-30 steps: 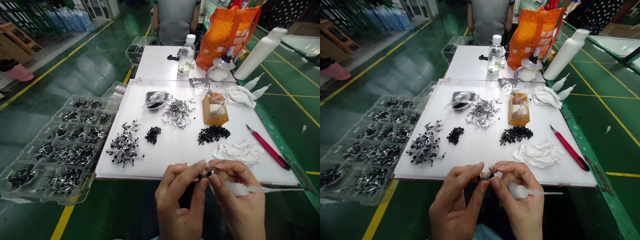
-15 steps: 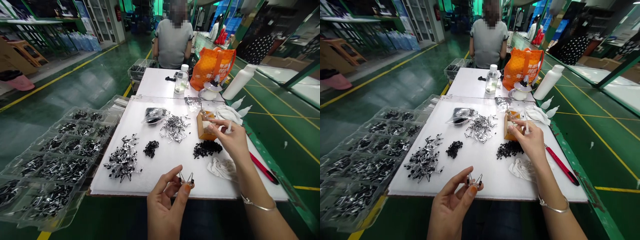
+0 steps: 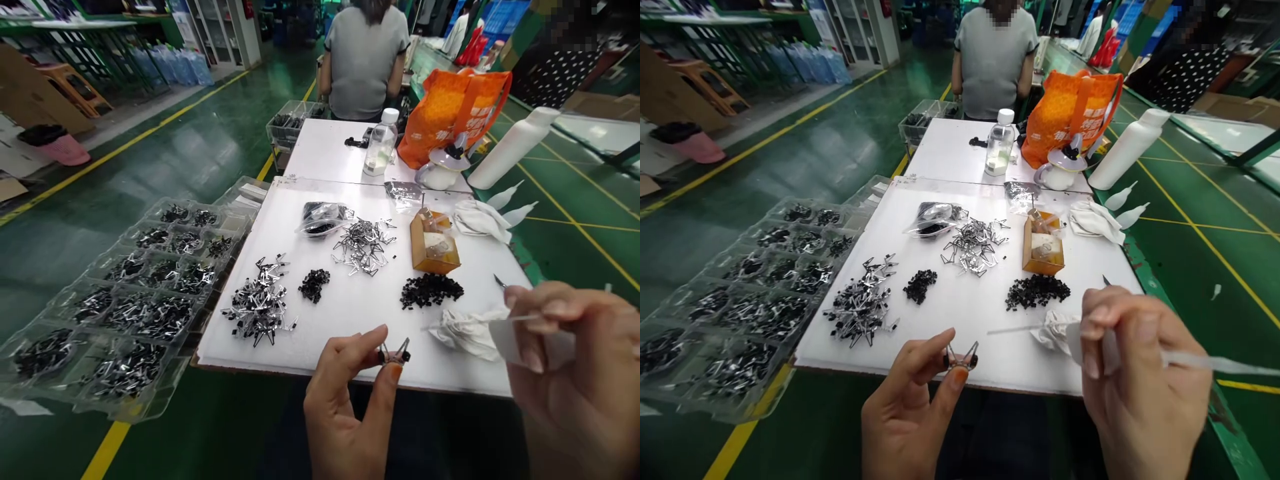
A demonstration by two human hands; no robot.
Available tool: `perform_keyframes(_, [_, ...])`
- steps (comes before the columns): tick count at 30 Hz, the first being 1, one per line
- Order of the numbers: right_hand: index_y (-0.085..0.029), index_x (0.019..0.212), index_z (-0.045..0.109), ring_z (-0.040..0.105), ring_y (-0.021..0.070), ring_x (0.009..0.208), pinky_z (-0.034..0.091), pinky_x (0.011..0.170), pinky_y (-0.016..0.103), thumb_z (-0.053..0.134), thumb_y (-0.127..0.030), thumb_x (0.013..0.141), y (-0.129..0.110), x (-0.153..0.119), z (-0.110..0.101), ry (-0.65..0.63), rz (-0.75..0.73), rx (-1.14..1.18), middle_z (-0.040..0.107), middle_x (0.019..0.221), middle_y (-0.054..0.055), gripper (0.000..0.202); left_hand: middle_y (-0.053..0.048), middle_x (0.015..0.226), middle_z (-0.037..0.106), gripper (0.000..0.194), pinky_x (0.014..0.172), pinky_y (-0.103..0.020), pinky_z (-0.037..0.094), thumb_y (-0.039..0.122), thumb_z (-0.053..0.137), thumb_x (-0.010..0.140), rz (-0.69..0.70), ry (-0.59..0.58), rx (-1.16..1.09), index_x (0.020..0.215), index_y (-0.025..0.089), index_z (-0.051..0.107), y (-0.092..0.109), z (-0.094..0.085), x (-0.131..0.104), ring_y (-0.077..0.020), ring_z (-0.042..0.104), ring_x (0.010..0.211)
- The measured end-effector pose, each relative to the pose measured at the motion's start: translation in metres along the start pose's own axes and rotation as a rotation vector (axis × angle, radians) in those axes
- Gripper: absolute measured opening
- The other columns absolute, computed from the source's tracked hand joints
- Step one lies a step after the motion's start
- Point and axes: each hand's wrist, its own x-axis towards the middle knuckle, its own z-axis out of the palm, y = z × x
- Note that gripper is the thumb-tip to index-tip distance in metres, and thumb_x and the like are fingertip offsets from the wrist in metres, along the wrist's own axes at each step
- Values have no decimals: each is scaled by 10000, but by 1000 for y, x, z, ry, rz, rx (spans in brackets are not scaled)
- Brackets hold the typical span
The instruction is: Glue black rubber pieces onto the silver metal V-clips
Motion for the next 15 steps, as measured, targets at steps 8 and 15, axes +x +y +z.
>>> perform_keyframes(8, [-273, 744, 717, 380, 169, 524, 209, 352, 294, 703, -403, 975, -9, -21, -2, -102, 120, 16, 456, 626, 24, 266, 15, 859, 706, 351, 788, -207, 624, 88, 797, 872, 46, -47, 20, 1086, 353, 880, -2, -1, 0, -131, 717, 815])
perform_keyframes(15, [-276, 752, 614, 424, 168, 577, 324, 499, 347, 677, -463, 995, 9, 6, 3, 190, -92, -171, 522, 750, 16, 313, 23, 872, 708, 374, 808, -172, 609, 74, 782, 880, 34, -45, 17, 1092, 367, 877, -1, 0, 0, -113, 711, 827])
